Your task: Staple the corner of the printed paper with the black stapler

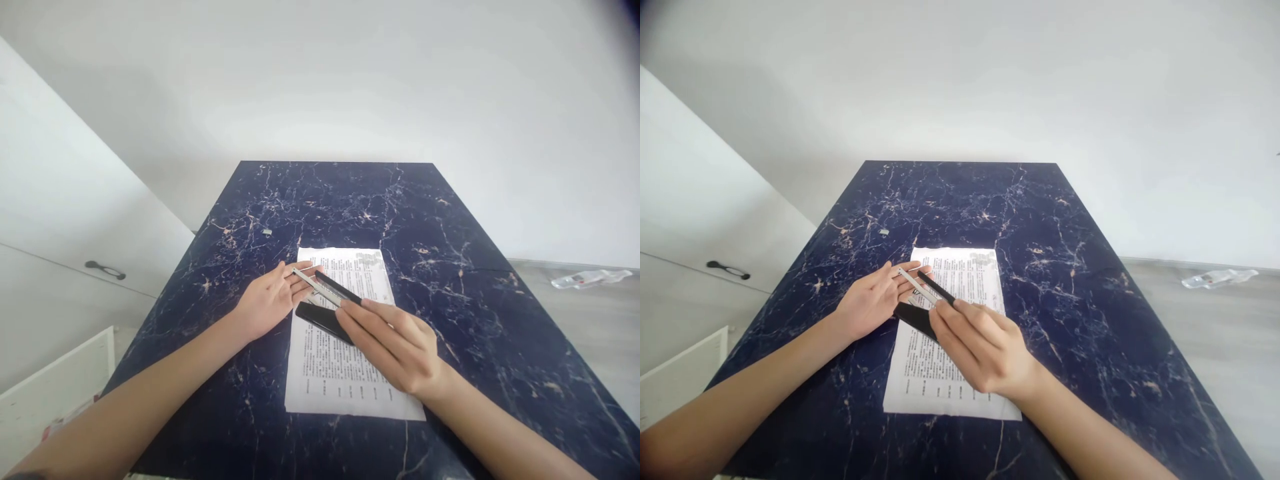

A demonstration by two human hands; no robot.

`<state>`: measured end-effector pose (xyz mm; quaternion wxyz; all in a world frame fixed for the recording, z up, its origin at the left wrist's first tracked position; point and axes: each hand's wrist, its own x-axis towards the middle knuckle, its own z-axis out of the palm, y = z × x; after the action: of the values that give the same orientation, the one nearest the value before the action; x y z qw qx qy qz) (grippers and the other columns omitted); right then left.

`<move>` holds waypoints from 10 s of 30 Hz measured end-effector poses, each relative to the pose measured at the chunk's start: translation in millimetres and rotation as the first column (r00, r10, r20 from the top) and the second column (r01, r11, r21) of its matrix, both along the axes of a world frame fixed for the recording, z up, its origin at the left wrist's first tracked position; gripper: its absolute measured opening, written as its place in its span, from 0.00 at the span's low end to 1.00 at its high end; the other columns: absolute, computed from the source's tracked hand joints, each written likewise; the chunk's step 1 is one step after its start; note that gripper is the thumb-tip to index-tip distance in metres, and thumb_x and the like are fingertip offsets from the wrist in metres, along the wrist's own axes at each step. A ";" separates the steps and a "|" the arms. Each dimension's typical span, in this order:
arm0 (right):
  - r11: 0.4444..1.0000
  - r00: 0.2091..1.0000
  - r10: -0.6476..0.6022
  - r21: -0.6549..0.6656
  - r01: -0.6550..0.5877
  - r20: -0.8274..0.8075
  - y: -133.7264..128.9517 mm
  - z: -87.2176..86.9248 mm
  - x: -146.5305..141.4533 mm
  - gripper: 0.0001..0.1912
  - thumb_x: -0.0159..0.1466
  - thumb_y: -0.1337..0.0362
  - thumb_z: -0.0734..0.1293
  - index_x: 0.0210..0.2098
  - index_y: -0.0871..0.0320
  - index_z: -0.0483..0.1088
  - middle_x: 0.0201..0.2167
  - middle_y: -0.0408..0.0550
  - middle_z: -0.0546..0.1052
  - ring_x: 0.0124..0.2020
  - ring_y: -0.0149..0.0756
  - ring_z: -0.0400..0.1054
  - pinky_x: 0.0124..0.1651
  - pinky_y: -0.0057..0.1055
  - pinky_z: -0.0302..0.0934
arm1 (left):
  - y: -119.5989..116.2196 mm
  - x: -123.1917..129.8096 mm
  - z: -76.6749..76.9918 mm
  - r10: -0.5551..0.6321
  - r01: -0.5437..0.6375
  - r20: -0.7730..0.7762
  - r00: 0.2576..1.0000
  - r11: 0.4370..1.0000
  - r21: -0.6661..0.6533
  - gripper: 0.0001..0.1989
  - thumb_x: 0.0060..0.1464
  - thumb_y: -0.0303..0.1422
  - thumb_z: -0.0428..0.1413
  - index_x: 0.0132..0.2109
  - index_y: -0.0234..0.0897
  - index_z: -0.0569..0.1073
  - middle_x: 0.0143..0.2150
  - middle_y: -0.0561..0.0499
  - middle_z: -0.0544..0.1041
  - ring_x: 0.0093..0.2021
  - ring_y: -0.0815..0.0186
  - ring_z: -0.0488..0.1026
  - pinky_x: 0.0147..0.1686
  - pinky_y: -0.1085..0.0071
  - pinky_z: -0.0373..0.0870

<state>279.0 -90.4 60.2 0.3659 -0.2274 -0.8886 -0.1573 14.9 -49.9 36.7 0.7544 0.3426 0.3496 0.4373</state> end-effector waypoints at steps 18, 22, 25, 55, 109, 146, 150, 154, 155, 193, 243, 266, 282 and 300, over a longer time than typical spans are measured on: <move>0.977 0.992 -0.087 0.204 0.066 0.096 6.3 1.5 1.7 0.15 0.64 0.74 0.74 0.45 0.47 0.81 0.48 0.37 0.84 0.43 0.37 0.77 0.44 0.36 0.76 | 2.0 -1.0 -9.5 0.015 0.000 -0.118 0.993 0.992 0.124 0.15 0.67 0.37 0.57 0.57 0.39 0.79 0.60 0.41 0.79 0.67 0.48 0.72 0.71 0.47 0.66; 0.991 0.978 -0.132 -0.009 0.132 -0.159 8.1 -0.4 2.5 0.26 0.63 0.77 0.73 0.54 0.43 0.77 0.45 0.40 0.84 0.43 0.42 0.78 0.43 0.42 0.74 | 2.7 0.8 -12.8 0.134 -0.119 -0.101 0.986 0.982 0.143 0.12 0.68 0.36 0.57 0.52 0.36 0.80 0.54 0.40 0.82 0.60 0.51 0.77 0.68 0.47 0.69; 0.920 0.856 -0.359 -0.297 0.257 -0.372 12.6 0.2 2.9 0.20 0.63 0.74 0.72 0.50 0.45 0.78 0.43 0.45 0.82 0.43 0.46 0.77 0.44 0.46 0.71 | 2.2 0.9 -13.2 0.225 -0.198 -0.126 0.966 0.960 0.200 0.10 0.68 0.35 0.57 0.50 0.36 0.80 0.48 0.42 0.83 0.52 0.56 0.81 0.62 0.51 0.76; 0.864 0.934 -0.045 -0.482 -0.141 -0.353 12.9 -8.6 -15.5 0.24 0.66 0.61 0.76 0.60 0.53 0.72 0.51 0.53 0.78 0.51 0.46 0.73 0.51 0.46 0.71 | -26.3 -1.2 1.9 0.247 0.185 -0.440 0.863 0.657 0.731 0.10 0.69 0.30 0.57 0.50 0.39 0.82 0.27 0.54 0.81 0.17 0.77 0.69 0.18 0.79 0.66; 0.382 0.520 -0.853 -0.716 0.584 -0.030 131.0 -60.8 148.6 0.16 0.60 0.55 0.69 0.40 0.57 0.82 0.28 0.50 0.81 0.35 0.48 0.74 0.50 0.46 0.64 | 67.9 -98.7 -19.7 0.591 0.545 -0.805 -0.051 0.692 0.473 0.28 0.72 0.45 0.45 0.74 0.45 0.61 0.78 0.41 0.54 0.77 0.44 0.51 0.71 0.40 0.51; 0.898 0.873 -0.277 -0.431 0.086 -0.403 40.9 -8.8 14.2 0.08 0.68 0.72 0.68 0.38 0.52 0.76 0.31 0.44 0.77 0.33 0.38 0.68 0.39 0.41 0.65 | 13.6 -27.6 -6.7 0.517 0.070 -0.607 0.603 0.724 0.687 0.13 0.61 0.36 0.65 0.53 0.44 0.83 0.50 0.47 0.85 0.50 0.60 0.83 0.59 0.55 0.78; 0.892 0.890 -0.255 -0.448 0.065 -0.379 41.1 -10.4 13.7 0.08 0.68 0.72 0.68 0.37 0.53 0.76 0.31 0.44 0.77 0.34 0.38 0.68 0.39 0.40 0.65 | 10.9 -22.5 -9.0 0.507 0.292 -0.617 0.602 0.579 0.761 0.09 0.64 0.33 0.63 0.49 0.45 0.84 0.49 0.49 0.85 0.49 0.62 0.83 0.55 0.59 0.80; 0.884 0.918 -0.201 -0.467 0.019 -0.342 41.6 -13.2 12.1 0.08 0.68 0.73 0.68 0.39 0.53 0.76 0.32 0.45 0.78 0.35 0.38 0.69 0.40 0.40 0.65 | 13.8 -20.3 -13.1 0.505 0.377 -0.628 0.592 0.515 0.769 0.08 0.64 0.31 0.62 0.48 0.45 0.84 0.48 0.49 0.86 0.48 0.62 0.82 0.54 0.60 0.80; 0.881 0.927 -0.184 -0.474 0.009 -0.326 41.5 -13.6 11.8 0.08 0.69 0.73 0.67 0.39 0.53 0.76 0.33 0.45 0.78 0.36 0.38 0.69 0.41 0.40 0.65 | 14.5 -20.1 -13.7 0.507 0.386 -0.637 0.581 0.517 0.764 0.08 0.63 0.31 0.63 0.48 0.46 0.84 0.47 0.50 0.86 0.49 0.62 0.82 0.54 0.59 0.79; 0.841 0.951 -0.137 -0.539 -0.036 -0.276 41.9 -15.2 13.1 0.07 0.71 0.69 0.67 0.41 0.53 0.77 0.36 0.46 0.80 0.38 0.39 0.72 0.44 0.42 0.66 | 17.9 -25.5 -7.4 0.339 0.359 -0.735 0.587 0.704 0.612 0.08 0.59 0.36 0.66 0.46 0.45 0.84 0.51 0.49 0.84 0.51 0.61 0.81 0.58 0.59 0.77; 0.559 0.952 -0.172 -0.771 0.305 0.252 15.3 -2.2 143.6 0.23 0.66 0.58 0.73 0.59 0.54 0.75 0.44 0.52 0.83 0.40 0.44 0.77 0.40 0.37 0.68 | 47.5 -47.5 -16.2 0.374 0.029 -0.591 0.715 0.828 0.560 0.14 0.63 0.46 0.58 0.40 0.39 0.77 0.40 0.50 0.76 0.39 0.64 0.72 0.44 0.68 0.67; 0.418 0.432 -0.880 -0.755 0.506 -0.197 32.2 -43.5 229.3 0.24 0.64 0.47 0.67 0.20 0.56 0.68 0.19 0.46 0.71 0.28 0.38 0.65 0.37 0.36 0.59 | 46.8 -48.4 -20.4 0.362 0.153 -0.657 0.661 0.793 0.590 0.17 0.65 0.48 0.55 0.40 0.39 0.76 0.40 0.49 0.78 0.39 0.63 0.72 0.44 0.68 0.67; 0.535 0.981 -0.164 -0.826 0.177 0.104 37.2 -31.3 103.5 0.32 0.65 0.48 0.72 0.67 0.45 0.70 0.64 0.49 0.75 0.61 0.55 0.73 0.63 0.53 0.69 | 70.9 -166.6 -15.9 0.410 -0.278 -0.840 -0.354 0.812 0.514 0.26 0.63 0.43 0.55 0.62 0.32 0.72 0.61 0.23 0.72 0.62 0.30 0.69 0.58 0.37 0.65; 0.622 0.986 0.081 -0.765 -0.166 -0.148 50.7 -22.4 -144.2 0.26 0.68 0.43 0.69 0.59 0.50 0.75 0.55 0.47 0.81 0.55 0.45 0.75 0.56 0.38 0.69 | 55.2 -230.0 -16.7 0.425 -0.331 -0.893 0.148 0.872 0.360 0.27 0.48 0.54 0.65 0.44 0.36 0.81 0.44 0.40 0.85 0.43 0.48 0.83 0.39 0.62 0.79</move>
<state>134.8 -39.7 37.8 0.2863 -0.3081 -0.8642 0.2762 -215.1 5.3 20.1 0.2375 0.4651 0.7879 0.3262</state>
